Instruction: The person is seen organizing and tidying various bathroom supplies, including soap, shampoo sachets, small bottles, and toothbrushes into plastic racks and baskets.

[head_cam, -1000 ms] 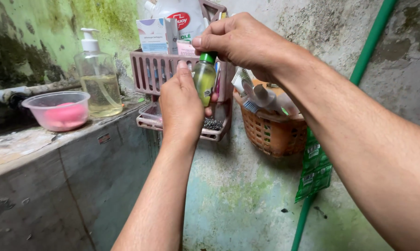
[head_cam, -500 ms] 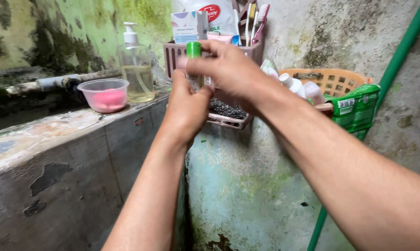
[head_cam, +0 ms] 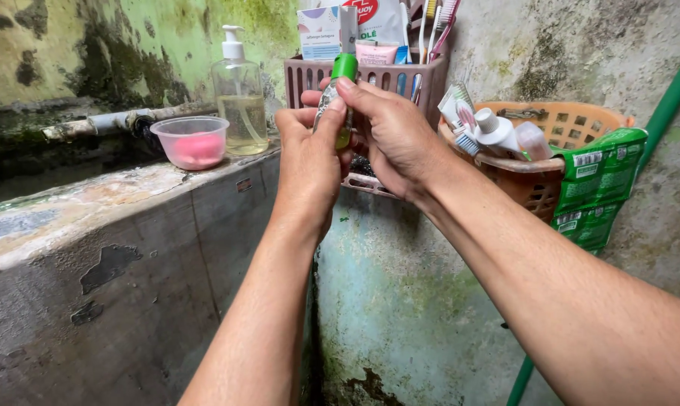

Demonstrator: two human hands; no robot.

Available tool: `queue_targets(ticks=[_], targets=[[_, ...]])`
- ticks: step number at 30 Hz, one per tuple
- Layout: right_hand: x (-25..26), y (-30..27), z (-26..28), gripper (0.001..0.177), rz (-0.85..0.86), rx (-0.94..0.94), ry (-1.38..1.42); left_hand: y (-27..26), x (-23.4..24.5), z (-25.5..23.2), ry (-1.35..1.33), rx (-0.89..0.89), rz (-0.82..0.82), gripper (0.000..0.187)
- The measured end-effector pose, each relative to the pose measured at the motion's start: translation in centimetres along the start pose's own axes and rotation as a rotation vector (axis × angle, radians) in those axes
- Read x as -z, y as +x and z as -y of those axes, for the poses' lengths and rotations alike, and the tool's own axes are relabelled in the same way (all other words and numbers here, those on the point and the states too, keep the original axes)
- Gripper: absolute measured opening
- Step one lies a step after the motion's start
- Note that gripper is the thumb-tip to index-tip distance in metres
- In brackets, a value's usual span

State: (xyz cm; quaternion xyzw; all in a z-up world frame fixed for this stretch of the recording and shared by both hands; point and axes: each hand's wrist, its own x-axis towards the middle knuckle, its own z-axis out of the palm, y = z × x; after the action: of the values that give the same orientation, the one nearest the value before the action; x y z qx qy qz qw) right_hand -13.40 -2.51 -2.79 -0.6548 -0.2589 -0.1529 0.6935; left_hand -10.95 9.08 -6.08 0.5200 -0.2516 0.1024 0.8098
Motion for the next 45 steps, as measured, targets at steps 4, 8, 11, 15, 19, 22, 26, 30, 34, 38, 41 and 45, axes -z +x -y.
queue_targets(ticks=[4, 8, 11, 15, 19, 22, 26, 30, 34, 38, 41, 45], targets=[[-0.5, -0.5, -0.5, 0.036, -0.025, -0.035, -0.004, 0.6, 0.3, 1.9, -0.033, -0.155, -0.027, 0.030], [-0.6, -0.9, -1.6, 0.039, -0.001, -0.015, 0.088, 0.2, 0.6, 1.8, 0.027, -0.069, -0.141, 0.027], [-0.3, -1.1, -1.8, 0.040, -0.001, -0.053, 0.163, 0.0, 1.6, 2.6, -0.155, 0.085, -0.077, 0.025], [0.1, -1.3, -2.2, 0.038, -0.031, -0.098, 0.316, -1.0, 2.6, 2.7, -0.629, 0.422, 0.046, 0.036], [0.0, -2.1, -1.9, 0.038, -0.074, -0.156, 0.402, -2.1, 3.3, 1.1, -0.752, 0.576, 0.212, 0.051], [1.2, -1.9, -2.7, 0.039, 0.031, -0.097, 0.319, -1.7, 3.7, 2.1, -0.816, 0.581, 0.221, 0.048], [1.0, -1.5, -2.4, 0.036, -0.176, -0.152, 0.158, -1.9, 3.6, 2.2, -0.782, 0.505, 0.178, 0.042], [-0.6, -2.4, -0.5, 0.041, -0.353, -0.215, 0.047, -1.9, 3.2, 2.6, -0.513, 0.309, 0.107, 0.042], [0.1, -1.7, -0.9, 0.029, -0.325, -0.173, -0.048, -1.7, 2.8, 2.8, -0.270, 0.174, 0.029, 0.050], [1.0, -1.3, -1.2, 0.027, -0.218, -0.178, -0.027, -1.4, 3.0, 2.3, -0.149, 0.153, -0.016, 0.035], [1.7, -1.0, -2.0, 0.028, -0.167, -0.150, -0.043, -1.5, 3.0, 2.0, -0.034, 0.077, -0.089, 0.024], [1.3, -1.1, -1.9, 0.031, -0.142, -0.129, -0.041, -1.1, 3.0, 2.3, 0.057, -0.073, -0.175, 0.020]])
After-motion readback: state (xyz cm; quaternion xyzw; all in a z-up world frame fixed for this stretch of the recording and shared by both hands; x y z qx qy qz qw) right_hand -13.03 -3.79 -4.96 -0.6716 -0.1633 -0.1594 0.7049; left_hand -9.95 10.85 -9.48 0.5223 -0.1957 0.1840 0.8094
